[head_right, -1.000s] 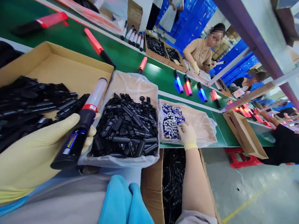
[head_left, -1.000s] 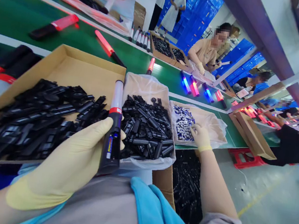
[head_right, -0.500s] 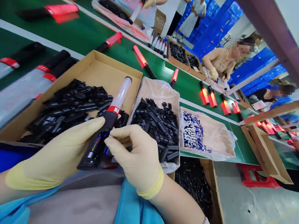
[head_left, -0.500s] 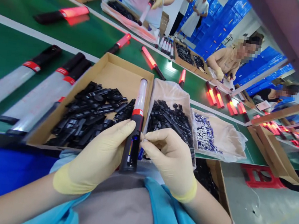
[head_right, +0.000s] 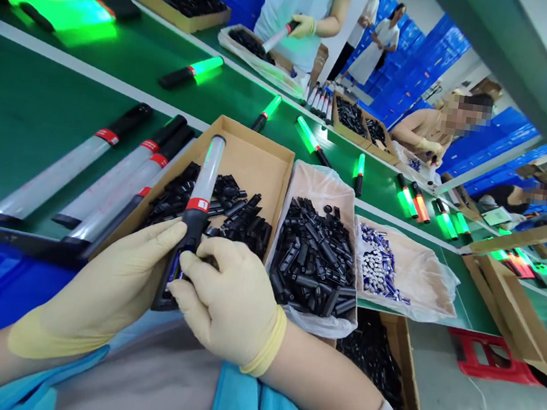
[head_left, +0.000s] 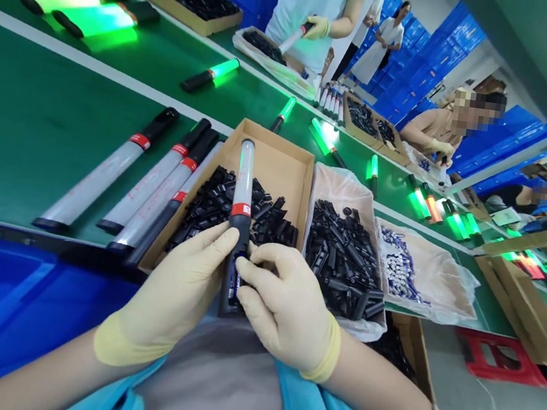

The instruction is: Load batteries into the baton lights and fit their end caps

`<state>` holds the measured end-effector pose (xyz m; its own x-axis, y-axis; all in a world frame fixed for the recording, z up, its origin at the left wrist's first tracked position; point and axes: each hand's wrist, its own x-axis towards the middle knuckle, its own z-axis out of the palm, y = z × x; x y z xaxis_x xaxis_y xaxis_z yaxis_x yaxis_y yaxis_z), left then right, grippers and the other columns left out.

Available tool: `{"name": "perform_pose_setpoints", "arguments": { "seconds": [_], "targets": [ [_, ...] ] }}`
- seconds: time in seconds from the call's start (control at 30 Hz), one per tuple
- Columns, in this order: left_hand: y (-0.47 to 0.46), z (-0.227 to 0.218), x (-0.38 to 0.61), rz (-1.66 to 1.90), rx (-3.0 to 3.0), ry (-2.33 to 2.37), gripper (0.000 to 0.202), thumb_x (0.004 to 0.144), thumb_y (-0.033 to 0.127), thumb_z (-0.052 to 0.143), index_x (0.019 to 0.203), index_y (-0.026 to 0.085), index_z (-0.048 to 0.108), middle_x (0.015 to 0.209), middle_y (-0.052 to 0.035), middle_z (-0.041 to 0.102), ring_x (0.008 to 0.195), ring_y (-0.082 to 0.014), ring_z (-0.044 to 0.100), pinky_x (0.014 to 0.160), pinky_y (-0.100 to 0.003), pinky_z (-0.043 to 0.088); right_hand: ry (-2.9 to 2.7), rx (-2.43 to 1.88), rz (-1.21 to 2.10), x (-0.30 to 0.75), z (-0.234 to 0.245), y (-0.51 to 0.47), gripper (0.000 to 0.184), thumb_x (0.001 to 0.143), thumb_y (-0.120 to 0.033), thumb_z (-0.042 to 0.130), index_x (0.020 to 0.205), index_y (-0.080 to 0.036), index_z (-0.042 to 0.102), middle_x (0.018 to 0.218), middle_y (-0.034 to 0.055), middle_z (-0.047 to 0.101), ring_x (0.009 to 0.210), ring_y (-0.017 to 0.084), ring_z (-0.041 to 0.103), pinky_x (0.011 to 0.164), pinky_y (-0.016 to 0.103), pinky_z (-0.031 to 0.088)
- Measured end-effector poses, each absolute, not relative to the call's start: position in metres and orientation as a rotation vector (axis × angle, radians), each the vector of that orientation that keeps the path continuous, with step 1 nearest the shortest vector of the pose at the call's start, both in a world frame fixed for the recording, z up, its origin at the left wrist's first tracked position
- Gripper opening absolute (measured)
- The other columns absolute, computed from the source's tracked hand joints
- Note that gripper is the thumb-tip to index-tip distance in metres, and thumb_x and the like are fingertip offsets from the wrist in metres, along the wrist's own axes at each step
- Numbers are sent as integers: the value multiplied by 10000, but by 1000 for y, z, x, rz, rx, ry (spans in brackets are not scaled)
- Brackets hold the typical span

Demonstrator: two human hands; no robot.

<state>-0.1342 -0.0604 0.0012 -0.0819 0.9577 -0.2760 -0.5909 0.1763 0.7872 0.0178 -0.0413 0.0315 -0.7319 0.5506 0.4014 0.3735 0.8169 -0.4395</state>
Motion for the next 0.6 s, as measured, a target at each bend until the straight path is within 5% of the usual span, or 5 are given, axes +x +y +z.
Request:
{"name": "perform_pose_setpoints", "arguments": {
  "seconds": [0.2,0.3,0.47,0.6],
  "targets": [
    [-57,8,-152,1475,404,993,271,881,454,678,938,200,754,868,-44,719,768,-184,646,640,-247,549,-2629,-727,308,19,31,25,373,1008,-161,379,1297,-178,614,1371,120,588,1289,216,538,1114,397,447],
    [-56,13,-160,1517,325,1052,246,906,404,655,860,175,730,773,-22,665,621,-114,575,524,-177,499,-2957,-1148,112,14,23,97,411,976,-60,377,1279,-141,643,1326,133,628,1259,230,571,1108,385,436],
    [-59,21,-159,1520,164,1015,216,949,278,567,850,149,710,756,-43,663,578,-116,584,509,-194,525,-3228,-1154,96,-13,0,162,383,856,4,583,1188,-146,702,1242,154,681,1167,288,636,1015,382,479],
    [-60,19,-157,1503,181,982,213,942,320,593,894,156,721,764,-41,655,585,-113,579,514,-195,521,-3215,-1169,104,-17,-7,162,363,829,34,592,1146,-108,696,1130,194,702,1064,315,684,932,408,514]
  ]
}}
